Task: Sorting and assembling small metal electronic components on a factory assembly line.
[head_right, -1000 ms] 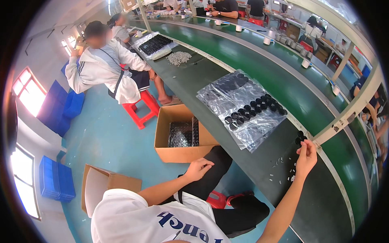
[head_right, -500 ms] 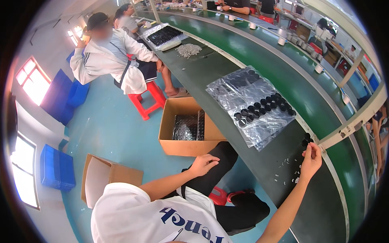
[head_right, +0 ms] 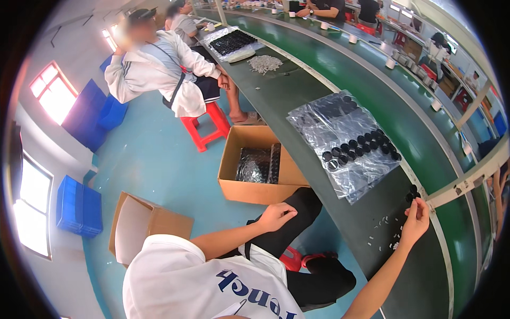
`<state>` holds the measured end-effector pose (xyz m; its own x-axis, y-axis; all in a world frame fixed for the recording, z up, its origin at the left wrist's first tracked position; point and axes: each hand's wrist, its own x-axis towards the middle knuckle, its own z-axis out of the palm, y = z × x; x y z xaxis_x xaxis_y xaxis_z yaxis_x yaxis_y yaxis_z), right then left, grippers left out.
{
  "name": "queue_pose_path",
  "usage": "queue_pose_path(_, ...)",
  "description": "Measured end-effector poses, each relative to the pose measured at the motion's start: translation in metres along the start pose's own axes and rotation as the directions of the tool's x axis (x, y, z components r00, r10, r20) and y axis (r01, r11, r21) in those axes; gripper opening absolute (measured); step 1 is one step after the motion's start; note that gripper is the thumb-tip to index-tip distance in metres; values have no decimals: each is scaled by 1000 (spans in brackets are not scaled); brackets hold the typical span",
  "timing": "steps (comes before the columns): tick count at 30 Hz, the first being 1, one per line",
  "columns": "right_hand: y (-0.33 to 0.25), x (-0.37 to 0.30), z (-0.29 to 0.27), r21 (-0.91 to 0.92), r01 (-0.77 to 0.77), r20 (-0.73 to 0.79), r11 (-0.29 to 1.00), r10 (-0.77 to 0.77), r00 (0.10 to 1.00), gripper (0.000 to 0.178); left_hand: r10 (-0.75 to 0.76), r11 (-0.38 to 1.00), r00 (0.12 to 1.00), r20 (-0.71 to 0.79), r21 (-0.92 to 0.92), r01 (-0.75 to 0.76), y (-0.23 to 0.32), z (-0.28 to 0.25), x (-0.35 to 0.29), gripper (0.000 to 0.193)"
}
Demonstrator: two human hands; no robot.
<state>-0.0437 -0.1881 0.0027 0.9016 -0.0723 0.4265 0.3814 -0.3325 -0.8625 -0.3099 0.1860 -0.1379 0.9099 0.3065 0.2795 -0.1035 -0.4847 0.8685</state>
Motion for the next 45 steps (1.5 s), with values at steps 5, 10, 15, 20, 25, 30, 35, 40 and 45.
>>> queue_pose_path(5,-4,0,6,34,21,37,999,-23,999,18,-38,999,999,12,3,38,1,-2,-2,16)
queue_pose_path(10,-2,0,5,66,30,22,997,-31,999,16,-9,1000,1000,11,-18,9,2,-1,-1,16)
queue_pose_path(15,0,1,5,48,37,35,998,-38,999,17,-26,1000,999,20,-13,26,0,-3,-2,14)
queue_pose_path(20,0,1,5,31,37,57,999,-39,998,18,-17,1000,1000,22,-22,18,-4,-2,-2,15)
queue_pose_path(25,-2,0,5,45,36,52,998,-39,998,19,-16,1000,999,29,-19,16,-1,-4,-3,16)
queue_pose_path(30,-3,-2,4,56,27,58,998,-30,998,17,-11,999,1000,18,-36,11,-1,-2,-4,17)
queue_pose_path(35,-4,-2,6,57,22,40,998,-25,999,18,-14,999,1000,22,-49,15,-1,-3,-4,15)
queue_pose_path(40,-8,-3,9,95,10,31,995,-13,999,17,-95,994,995,25,-53,97,3,-3,-3,13)
queue_pose_path(45,-18,-6,12,96,-18,30,995,15,999,16,-113,993,993,20,-39,113,2,-5,-4,14)
